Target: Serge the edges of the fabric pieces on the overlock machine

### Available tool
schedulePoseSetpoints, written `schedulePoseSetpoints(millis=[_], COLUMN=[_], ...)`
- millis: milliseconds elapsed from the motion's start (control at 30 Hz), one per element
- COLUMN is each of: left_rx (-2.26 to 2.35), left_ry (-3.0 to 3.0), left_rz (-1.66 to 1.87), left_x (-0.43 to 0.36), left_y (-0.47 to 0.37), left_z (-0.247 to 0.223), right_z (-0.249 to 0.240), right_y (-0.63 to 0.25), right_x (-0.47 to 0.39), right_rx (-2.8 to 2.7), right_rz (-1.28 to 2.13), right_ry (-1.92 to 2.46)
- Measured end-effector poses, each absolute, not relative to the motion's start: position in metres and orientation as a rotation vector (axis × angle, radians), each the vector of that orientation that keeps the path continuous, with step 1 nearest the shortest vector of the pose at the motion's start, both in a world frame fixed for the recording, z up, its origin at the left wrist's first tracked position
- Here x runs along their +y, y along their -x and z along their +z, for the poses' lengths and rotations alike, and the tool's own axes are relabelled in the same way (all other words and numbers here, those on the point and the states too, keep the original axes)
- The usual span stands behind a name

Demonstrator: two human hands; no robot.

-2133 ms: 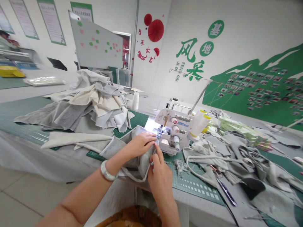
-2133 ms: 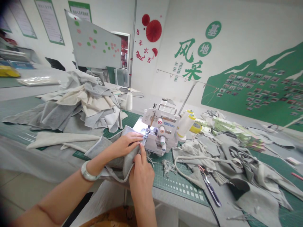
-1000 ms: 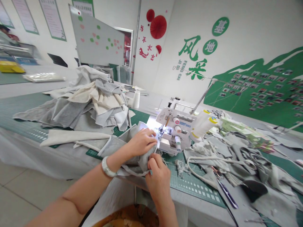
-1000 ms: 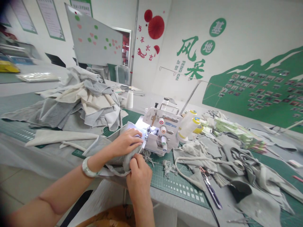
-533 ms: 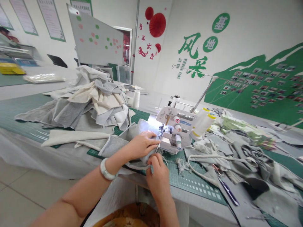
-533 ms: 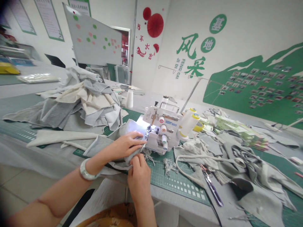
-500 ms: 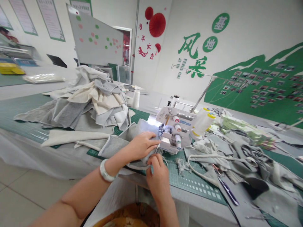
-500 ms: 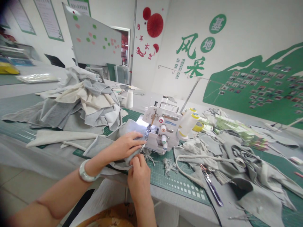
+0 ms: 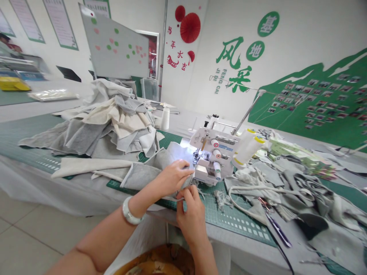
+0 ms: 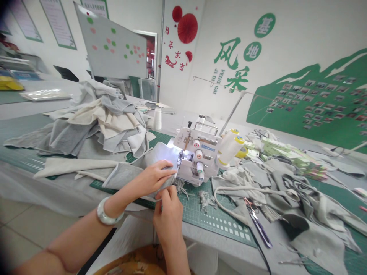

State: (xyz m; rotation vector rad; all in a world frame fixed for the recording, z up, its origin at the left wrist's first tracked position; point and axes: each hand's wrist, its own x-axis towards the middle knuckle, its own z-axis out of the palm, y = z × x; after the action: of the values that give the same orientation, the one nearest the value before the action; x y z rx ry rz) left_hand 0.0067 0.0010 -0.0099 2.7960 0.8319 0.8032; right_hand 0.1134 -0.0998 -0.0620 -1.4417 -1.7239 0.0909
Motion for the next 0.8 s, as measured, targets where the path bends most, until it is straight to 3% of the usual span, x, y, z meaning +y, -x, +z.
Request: schedulePoseSetpoints(millis=[500, 800], left_rx=[0.725, 0.715], left_ry=[-2.782, -2.778], left_rz=[0.870, 0.937], left_x=[0.006, 0.005], left_y=[-0.003, 0.003], left_z=[-0.020, -0.027], right_z=[-0.062, -0.086], right_y=[-0.114, -0.095], right_x=[-0.093, -0.071], right_rx=[-1.631, -0.645], right_rz=[0.167, 0.490], right_ry=[1.180, 1.156])
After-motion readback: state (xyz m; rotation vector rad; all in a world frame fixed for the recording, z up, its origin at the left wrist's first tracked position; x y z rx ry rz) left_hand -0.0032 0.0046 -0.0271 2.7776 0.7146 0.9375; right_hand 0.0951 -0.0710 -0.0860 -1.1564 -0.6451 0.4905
